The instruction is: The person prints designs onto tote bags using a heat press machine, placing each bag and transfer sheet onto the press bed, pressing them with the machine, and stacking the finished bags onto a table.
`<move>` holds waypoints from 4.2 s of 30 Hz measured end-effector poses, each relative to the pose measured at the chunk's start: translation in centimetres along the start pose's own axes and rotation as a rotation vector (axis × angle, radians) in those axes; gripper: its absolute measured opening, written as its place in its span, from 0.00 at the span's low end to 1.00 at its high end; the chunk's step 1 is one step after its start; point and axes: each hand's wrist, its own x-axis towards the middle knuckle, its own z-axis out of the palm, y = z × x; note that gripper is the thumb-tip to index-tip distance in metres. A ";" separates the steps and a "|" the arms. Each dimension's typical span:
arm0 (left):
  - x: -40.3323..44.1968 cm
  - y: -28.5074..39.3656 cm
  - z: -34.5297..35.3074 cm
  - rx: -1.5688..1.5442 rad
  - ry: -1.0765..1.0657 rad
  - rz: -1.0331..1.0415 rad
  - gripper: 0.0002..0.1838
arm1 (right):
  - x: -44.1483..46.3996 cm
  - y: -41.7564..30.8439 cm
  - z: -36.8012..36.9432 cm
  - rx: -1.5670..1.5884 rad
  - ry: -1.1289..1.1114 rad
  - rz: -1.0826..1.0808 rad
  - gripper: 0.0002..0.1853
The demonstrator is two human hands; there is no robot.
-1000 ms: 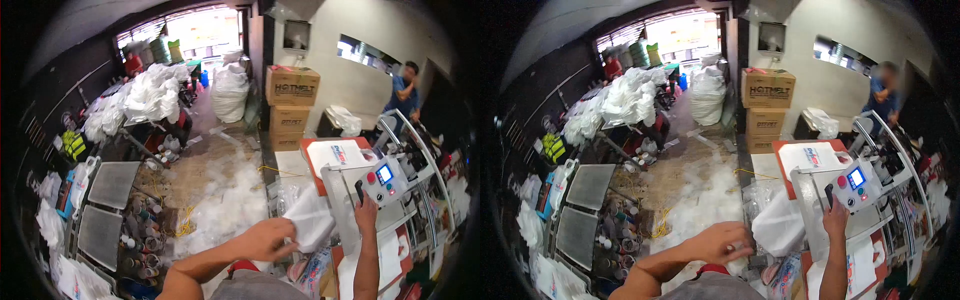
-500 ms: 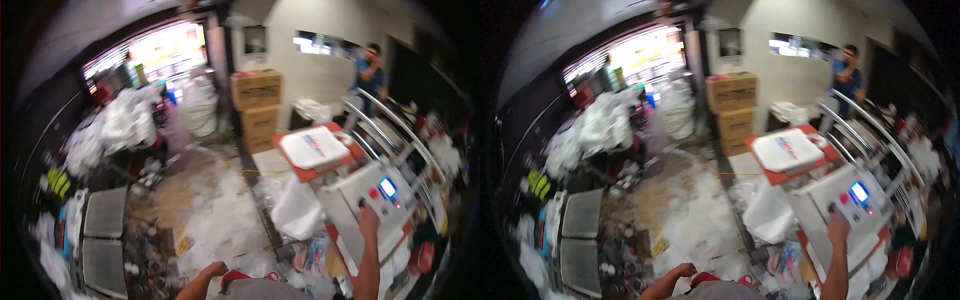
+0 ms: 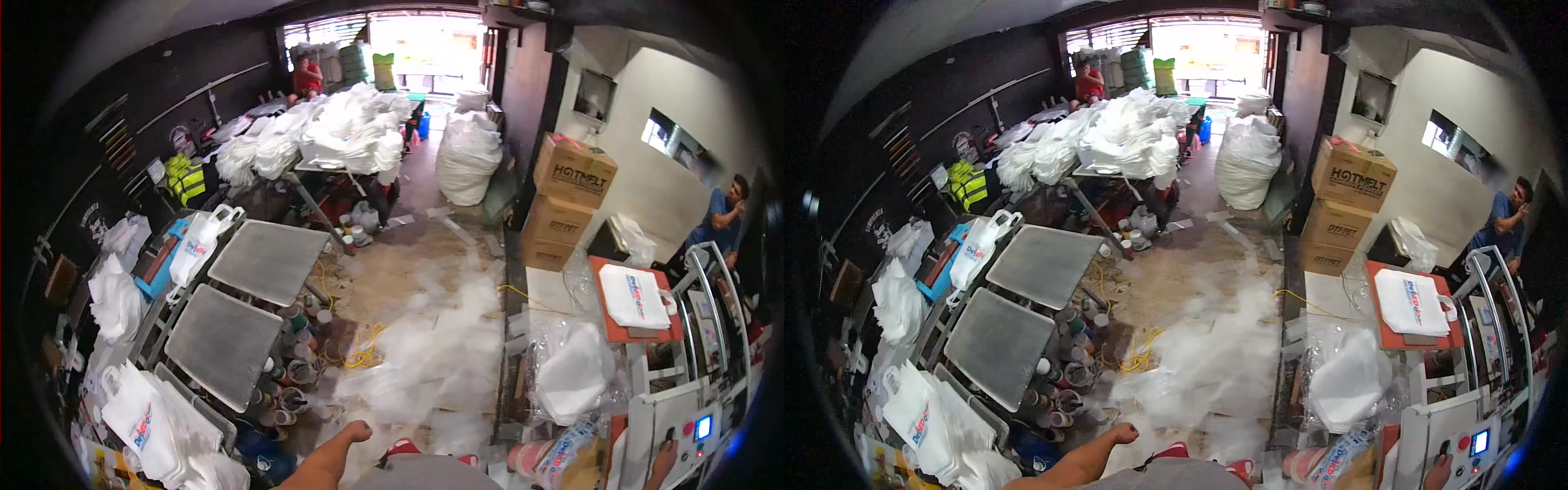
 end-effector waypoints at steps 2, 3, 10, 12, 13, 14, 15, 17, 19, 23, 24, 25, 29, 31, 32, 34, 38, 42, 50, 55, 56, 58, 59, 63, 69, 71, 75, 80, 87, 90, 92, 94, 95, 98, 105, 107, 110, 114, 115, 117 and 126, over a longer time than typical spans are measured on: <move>-2.3 -3.6 0.0 -0.092 -0.043 -0.106 0.20 | 0.7 4.2 1.4 -0.028 0.072 -0.088 0.18; -3.3 -5.1 0.0 -0.177 -0.091 -0.204 0.20 | 0.6 4.6 1.3 -0.017 0.040 -0.032 0.18; -5.0 -7.7 -1.2 -0.173 -0.182 -0.226 0.14 | -1.1 1.9 -0.1 -0.067 -0.008 0.177 0.24; -4.2 -6.6 -1.5 -0.191 -0.155 -0.185 0.15 | -1.1 1.4 -0.2 -0.078 -0.020 0.239 0.25; -3.7 -6.0 -1.6 -0.207 -0.133 -0.146 0.16 | -1.2 0.9 -0.4 -0.087 -0.026 0.272 0.26; -2.8 -5.5 -1.4 -0.207 -0.132 -0.148 0.16 | -1.4 0.0 -0.7 -0.095 -0.033 0.303 0.27; -1.6 -4.7 -1.4 -0.161 -0.142 -0.142 0.17 | -1.6 -0.7 -1.0 -0.103 -0.042 0.334 0.28; 0.3 -2.6 -1.7 -0.114 -0.148 -0.135 0.19 | -1.9 -2.6 -1.7 -0.122 -0.057 0.414 0.30; 2.0 0.1 -2.3 -0.062 -0.085 -0.014 0.21 | -1.9 -3.5 -2.4 -0.123 -0.062 0.456 0.32; 6.3 7.3 -3.8 -0.011 -0.142 -0.023 0.24 | 0.2 -0.6 1.4 -0.132 0.027 0.245 0.22; 8.0 8.9 -4.2 0.014 -0.075 0.030 0.24 | 0.5 0.1 2.2 -0.130 0.064 0.176 0.19; 9.0 10.3 -4.1 0.037 -0.012 0.082 0.25 | 0.2 0.9 2.3 -0.132 0.098 0.105 0.17; 9.8 17.1 -7.2 -0.040 -0.030 0.178 0.25 | 0.3 -3.1 1.3 -0.113 0.007 0.119 0.15; 9.5 18.7 -8.0 -0.112 0.030 0.250 0.24 | 0.7 -2.6 2.7 -0.117 0.098 0.113 0.16; 9.5 18.6 -7.9 -0.115 0.038 0.239 0.24 | 1.0 -2.5 3.2 -0.119 0.147 0.110 0.16; 9.4 18.1 -7.6 -0.142 0.033 0.268 0.22 | 1.9 -2.7 3.3 -0.107 0.066 0.123 0.18; 6.6 14.0 -5.5 -0.085 0.038 0.169 0.23 | 2.1 -1.5 3.9 -0.114 0.127 0.094 0.21; 5.4 4.0 0.3 0.087 -0.083 0.203 0.23 | 1.8 -0.8 3.3 -0.114 0.110 0.106 0.23; 0.5 -6.4 3.3 -0.166 -0.634 -0.256 0.15 | -0.8 -1.0 1.3 -0.024 0.181 0.107 0.19; 7.9 1.6 -1.4 0.484 -0.575 0.447 0.12 | -4.5 -8.1 -3.0 0.136 0.306 0.098 0.15; 10.0 4.0 -2.1 0.648 -0.536 0.658 0.12 | -4.8 -6.0 -2.4 -0.042 0.316 0.084 0.15; 14.8 8.9 -3.3 0.777 -0.446 0.905 0.11 | -5.5 -8.4 -4.3 -0.061 0.325 0.195 0.14; 17.6 11.4 -3.6 0.377 -0.377 0.676 0.12 | -5.9 -8.4 -4.9 -0.081 0.328 0.247 0.14; 23.9 27.8 -7.0 -0.220 -0.197 0.248 0.14 | -6.5 -8.2 -5.8 -0.094 0.223 0.235 0.16; 21.4 56.6 -12.1 0.163 0.019 0.887 0.11 | -5.2 -9.5 -5.7 -0.043 0.231 0.310 0.14; 21.8 64.3 -12.6 0.117 0.002 1.037 0.08 | -5.1 -9.6 -4.8 -0.067 0.302 0.332 0.13; 24.2 77.1 -14.0 0.043 -0.061 1.266 0.04 | -5.2 -11.4 -3.4 -0.184 0.472 0.452 0.12; 26.5 89.2 -15.3 0.120 -0.090 1.584 0.07 | -5.4 -19.5 3.3 -0.085 0.676 0.710 0.09; 30.3 103.5 -8.5 0.266 -0.393 1.815 0.15 | 13.0 -31.3 20.7 0.273 0.375 0.540 0.11; 30.2 106.4 -5.8 0.367 -0.378 1.916 0.19 | 21.8 -32.5 26.4 0.358 0.428 0.557 0.22; 30.5 107.4 -4.5 0.420 -0.360 1.956 0.21 | 25.8 -32.3 29.0 0.272 0.390 0.643 0.28; 30.7 108.1 -3.5 0.397 -0.369 1.966 0.22 | 27.7 -31.3 31.6 0.333 0.431 0.725 0.35; 30.9 108.2 -3.1 0.401 -0.384 1.965 0.22 | 27.8 -31.1 32.0 0.328 0.429 0.738 0.35; 31.1 108.2 -2.4 0.456 -0.269 2.028 0.17 | 27.8 -31.2 32.5 0.413 0.406 0.747 0.39; 34.5 110.6 -2.7 0.301 -0.253 1.857 0.09 | 28.0 -32.0 32.1 0.450 0.380 0.822 0.40; 38.7 112.5 -5.0 0.174 -0.208 1.651 0.09 | 27.9 -31.8 32.2 0.461 0.374 0.819 0.40; 47.8 114.5 -11.3 -0.001 0.099 1.416 0.12 | 27.3 -31.2 32.5 0.450 0.394 0.802 0.38; 60.9 110.3 -22.0 0.117 0.261 0.823 0.19 | 22.9 -28.6 32.4 0.639 0.469 1.039 0.32; 62.1 107.6 -24.0 0.184 0.303 0.797 0.19 | 20.4 -27.2 33.1 0.609 0.459 1.070 0.30; 64.8 100.5 -26.9 0.469 0.281 0.806 0.19 | 15.1 -24.9 34.7 0.532 0.405 1.129 0.28; 42.8 66.1 -11.8 0.905 -1.106 0.926 0.20 | -0.9 -20.5 42.3 0.069 -0.012 1.034 0.25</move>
